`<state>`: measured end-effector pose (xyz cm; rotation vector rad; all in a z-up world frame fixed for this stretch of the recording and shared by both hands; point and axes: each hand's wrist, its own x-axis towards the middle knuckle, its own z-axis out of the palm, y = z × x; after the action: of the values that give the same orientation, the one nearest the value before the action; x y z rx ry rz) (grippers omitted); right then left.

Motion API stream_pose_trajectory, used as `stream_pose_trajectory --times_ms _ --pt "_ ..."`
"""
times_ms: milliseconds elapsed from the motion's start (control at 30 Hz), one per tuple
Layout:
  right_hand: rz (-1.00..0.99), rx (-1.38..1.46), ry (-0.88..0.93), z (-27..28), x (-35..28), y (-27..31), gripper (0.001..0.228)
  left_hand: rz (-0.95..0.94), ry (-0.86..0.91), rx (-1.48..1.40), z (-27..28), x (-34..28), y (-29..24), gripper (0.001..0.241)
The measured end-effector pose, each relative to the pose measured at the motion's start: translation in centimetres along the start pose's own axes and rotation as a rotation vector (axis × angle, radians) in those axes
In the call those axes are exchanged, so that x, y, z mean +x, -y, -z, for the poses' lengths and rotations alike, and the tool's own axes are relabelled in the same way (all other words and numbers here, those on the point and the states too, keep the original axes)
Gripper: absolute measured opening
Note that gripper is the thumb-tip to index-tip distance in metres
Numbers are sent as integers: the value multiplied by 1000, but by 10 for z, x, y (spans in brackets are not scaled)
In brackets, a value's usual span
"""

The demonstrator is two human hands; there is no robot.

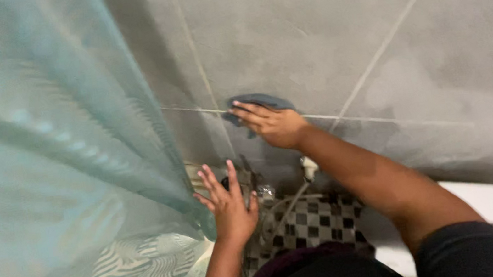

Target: The person wets a cloth in a bowl of water and wipes the tiled bathroom wall and toilet tank with the cloth.

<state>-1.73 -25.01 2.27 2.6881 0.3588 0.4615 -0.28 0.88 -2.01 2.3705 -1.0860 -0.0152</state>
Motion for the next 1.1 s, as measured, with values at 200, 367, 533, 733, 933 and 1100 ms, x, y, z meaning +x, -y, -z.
stream_pose_trajectory --times_ms 200,367,533,733,933,1100 --pt "-348 145 697 8 -180 -31 73 -80 59 -35 -32 8 -15 95" --pt "-637 -125 349 40 -366 -45 73 -235 86 -80 -58 22 -59 92" --pt "-1237 -69 11 58 -501 -6 62 -439 90 -176 -74 31 -138 82" --pt "-1696 72 -952 41 -509 19 74 -800 45 -150 -65 50 -269 69" --pt "-1678 168 -969 6 -410 -34 79 -1004 169 182 -106 67 -413 76" --pt "-1703 161 -1113 -10 -440 -72 74 -1140 -359 723 -178 112 -434 88"
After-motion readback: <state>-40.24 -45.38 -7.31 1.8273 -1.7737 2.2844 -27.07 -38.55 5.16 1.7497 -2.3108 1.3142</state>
